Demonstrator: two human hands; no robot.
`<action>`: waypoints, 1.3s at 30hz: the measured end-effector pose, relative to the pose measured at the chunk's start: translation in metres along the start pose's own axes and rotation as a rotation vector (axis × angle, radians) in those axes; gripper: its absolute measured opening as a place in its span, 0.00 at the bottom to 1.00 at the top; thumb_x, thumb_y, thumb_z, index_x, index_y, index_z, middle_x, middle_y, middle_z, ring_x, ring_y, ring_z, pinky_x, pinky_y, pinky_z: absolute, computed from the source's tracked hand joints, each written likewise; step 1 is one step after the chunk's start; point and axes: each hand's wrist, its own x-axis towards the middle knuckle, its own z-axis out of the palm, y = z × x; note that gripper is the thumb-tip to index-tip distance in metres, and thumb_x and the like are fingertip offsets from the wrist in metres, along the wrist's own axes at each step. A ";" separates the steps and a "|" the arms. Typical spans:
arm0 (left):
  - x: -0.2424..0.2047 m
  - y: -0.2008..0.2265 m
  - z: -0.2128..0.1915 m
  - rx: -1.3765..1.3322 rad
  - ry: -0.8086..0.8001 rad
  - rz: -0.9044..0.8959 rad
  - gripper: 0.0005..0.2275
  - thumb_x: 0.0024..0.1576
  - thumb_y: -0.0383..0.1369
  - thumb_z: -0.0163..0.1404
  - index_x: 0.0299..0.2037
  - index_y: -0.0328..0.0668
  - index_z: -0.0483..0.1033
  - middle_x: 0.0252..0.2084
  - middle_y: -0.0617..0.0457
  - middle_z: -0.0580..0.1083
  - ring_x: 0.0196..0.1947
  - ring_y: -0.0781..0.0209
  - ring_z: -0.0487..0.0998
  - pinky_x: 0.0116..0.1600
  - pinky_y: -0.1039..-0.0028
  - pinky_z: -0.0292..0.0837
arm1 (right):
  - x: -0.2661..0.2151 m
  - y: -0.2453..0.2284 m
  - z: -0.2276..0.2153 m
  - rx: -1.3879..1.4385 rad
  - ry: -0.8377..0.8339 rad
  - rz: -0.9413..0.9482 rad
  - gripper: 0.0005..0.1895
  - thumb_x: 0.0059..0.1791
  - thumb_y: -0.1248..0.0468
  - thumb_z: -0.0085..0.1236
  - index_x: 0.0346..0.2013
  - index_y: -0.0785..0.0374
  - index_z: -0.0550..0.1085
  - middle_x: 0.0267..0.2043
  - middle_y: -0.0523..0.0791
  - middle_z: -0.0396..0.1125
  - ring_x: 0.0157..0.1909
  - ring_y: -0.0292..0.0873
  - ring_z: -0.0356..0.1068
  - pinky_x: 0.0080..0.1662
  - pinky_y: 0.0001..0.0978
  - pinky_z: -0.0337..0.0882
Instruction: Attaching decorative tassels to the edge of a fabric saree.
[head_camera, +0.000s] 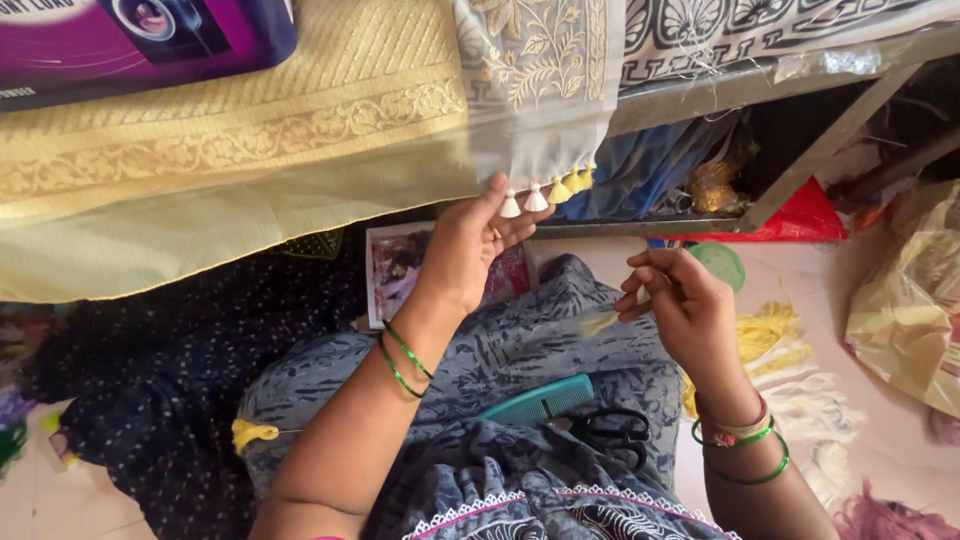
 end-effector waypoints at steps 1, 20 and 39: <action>-0.002 0.003 0.000 -0.036 -0.012 -0.015 0.18 0.65 0.41 0.47 0.49 0.32 0.80 0.48 0.45 0.81 0.49 0.57 0.83 0.54 0.71 0.75 | 0.000 0.001 0.001 -0.007 -0.002 0.000 0.08 0.57 0.74 0.44 0.46 0.73 0.71 0.34 0.48 0.71 0.33 0.40 0.76 0.35 0.31 0.80; -0.018 0.006 -0.016 0.046 0.192 0.126 0.12 0.60 0.34 0.55 0.44 0.29 0.80 0.41 0.46 0.82 0.39 0.58 0.82 0.48 0.70 0.78 | 0.049 0.014 0.086 -0.082 -0.223 -0.092 0.06 0.51 0.69 0.61 0.41 0.68 0.79 0.29 0.42 0.71 0.30 0.31 0.64 0.33 0.25 0.65; 0.018 -0.059 -0.020 0.079 0.262 0.312 0.06 0.61 0.32 0.59 0.41 0.38 0.81 0.37 0.59 0.79 0.34 0.73 0.70 0.42 0.80 0.64 | 0.040 0.051 0.023 -0.044 -0.057 0.077 0.08 0.51 0.64 0.60 0.41 0.66 0.79 0.28 0.39 0.71 0.25 0.28 0.65 0.26 0.21 0.63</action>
